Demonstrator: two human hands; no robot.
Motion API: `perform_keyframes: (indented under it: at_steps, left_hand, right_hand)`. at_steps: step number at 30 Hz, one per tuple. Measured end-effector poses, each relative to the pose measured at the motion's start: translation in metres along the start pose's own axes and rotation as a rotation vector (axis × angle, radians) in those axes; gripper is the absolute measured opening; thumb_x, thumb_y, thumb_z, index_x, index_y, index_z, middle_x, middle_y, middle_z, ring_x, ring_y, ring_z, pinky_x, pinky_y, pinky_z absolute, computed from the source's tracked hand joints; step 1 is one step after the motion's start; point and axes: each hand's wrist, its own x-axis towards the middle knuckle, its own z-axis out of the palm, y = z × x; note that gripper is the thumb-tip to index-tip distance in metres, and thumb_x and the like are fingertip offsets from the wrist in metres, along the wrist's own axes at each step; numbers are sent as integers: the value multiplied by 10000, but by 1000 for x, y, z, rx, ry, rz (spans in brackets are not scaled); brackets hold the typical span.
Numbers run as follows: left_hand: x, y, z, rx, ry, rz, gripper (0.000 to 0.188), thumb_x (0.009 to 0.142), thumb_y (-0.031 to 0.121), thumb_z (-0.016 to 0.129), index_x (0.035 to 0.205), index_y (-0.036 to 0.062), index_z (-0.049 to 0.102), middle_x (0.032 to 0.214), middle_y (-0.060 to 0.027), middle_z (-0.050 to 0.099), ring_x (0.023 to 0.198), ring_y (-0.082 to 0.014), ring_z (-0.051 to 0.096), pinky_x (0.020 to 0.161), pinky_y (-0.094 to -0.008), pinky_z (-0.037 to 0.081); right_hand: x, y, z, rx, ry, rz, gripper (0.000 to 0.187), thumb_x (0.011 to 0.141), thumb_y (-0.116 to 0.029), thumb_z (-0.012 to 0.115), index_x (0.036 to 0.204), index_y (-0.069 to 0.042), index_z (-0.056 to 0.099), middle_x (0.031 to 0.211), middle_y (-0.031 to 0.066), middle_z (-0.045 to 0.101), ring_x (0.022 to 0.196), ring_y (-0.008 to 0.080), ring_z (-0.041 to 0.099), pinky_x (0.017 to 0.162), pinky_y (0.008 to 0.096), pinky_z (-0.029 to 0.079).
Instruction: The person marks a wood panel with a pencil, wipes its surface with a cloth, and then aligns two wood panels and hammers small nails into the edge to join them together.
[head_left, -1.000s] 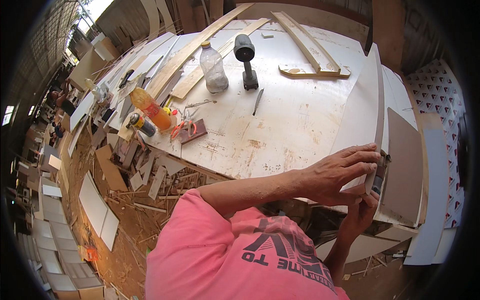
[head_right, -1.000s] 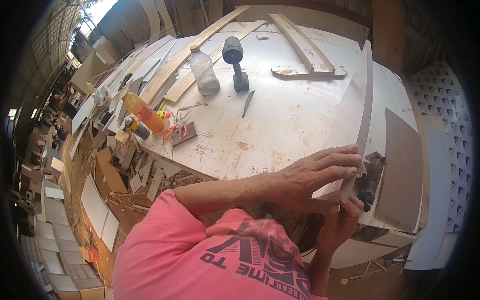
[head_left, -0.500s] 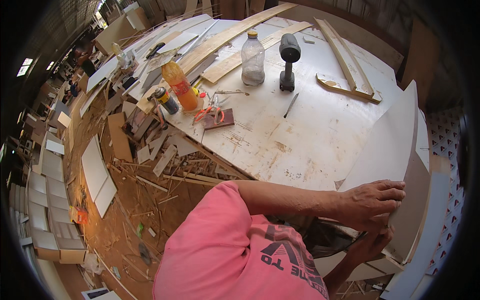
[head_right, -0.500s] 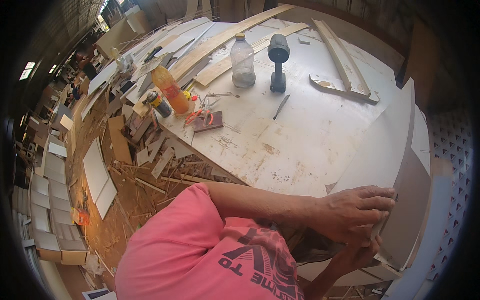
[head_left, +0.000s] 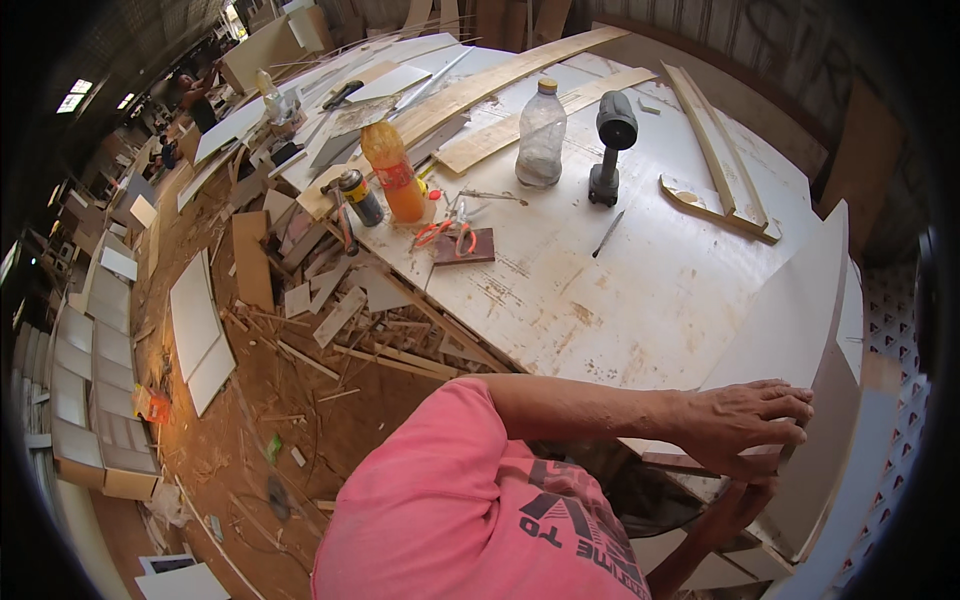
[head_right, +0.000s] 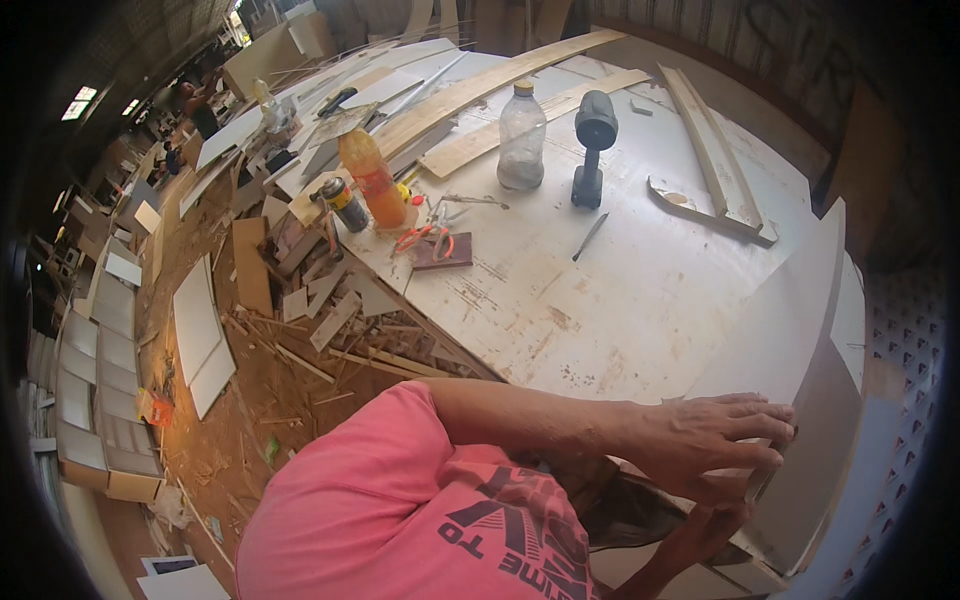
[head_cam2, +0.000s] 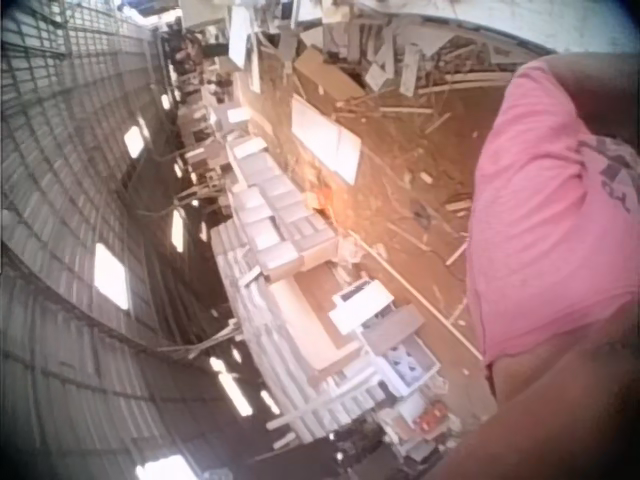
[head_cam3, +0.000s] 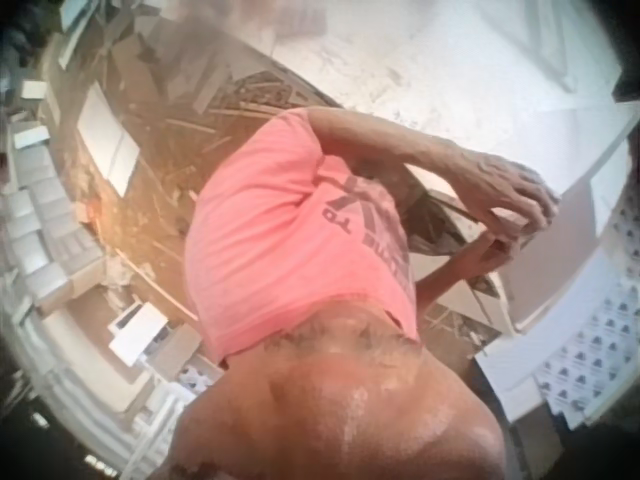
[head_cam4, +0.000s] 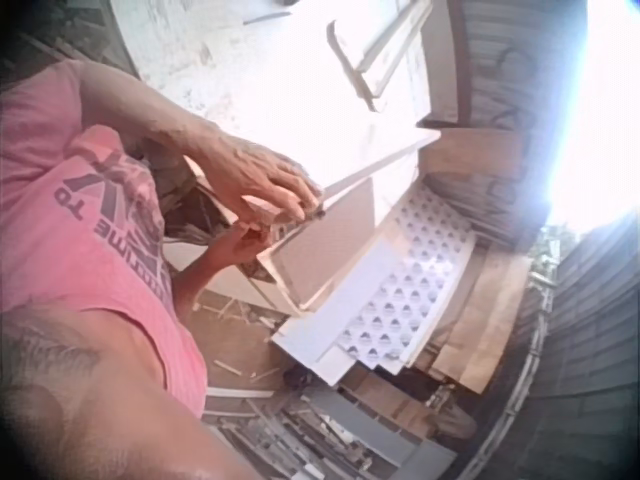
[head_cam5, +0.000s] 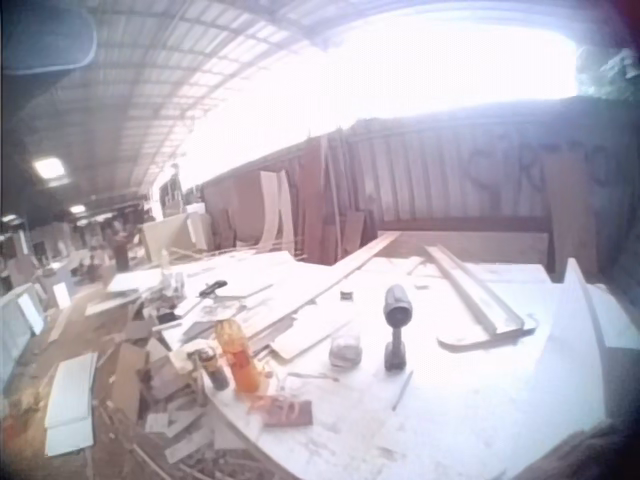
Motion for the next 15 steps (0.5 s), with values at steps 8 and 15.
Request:
perform_keyframes:
  at_steps: [8, 15]
  left_hand:
    - [-15, 2, -32, 101, -157, -150, 643, 728, 162, 759, 1309, 94, 493, 1446, -196, 327, 1365, -416, 297, 1081, -476, 352]
    - [-4, -1, -9, 93, -165, -87, 705, 729, 162, 785, 1352, 142, 456, 1442, -187, 331, 1364, -438, 289, 1077, -514, 351]
  right_hand:
    - [7, -23, 32, 128, -147, -237, 374, 837, -109, 696, 1167, -24, 542, 1145, 173, 542, 1038, 274, 546, 871, 361, 452]
    - [3, -23, 18, 153, -72, -196, 354, 829, -125, 707, 1137, -24, 567, 1097, 148, 564, 1015, 258, 560, 863, 352, 461]
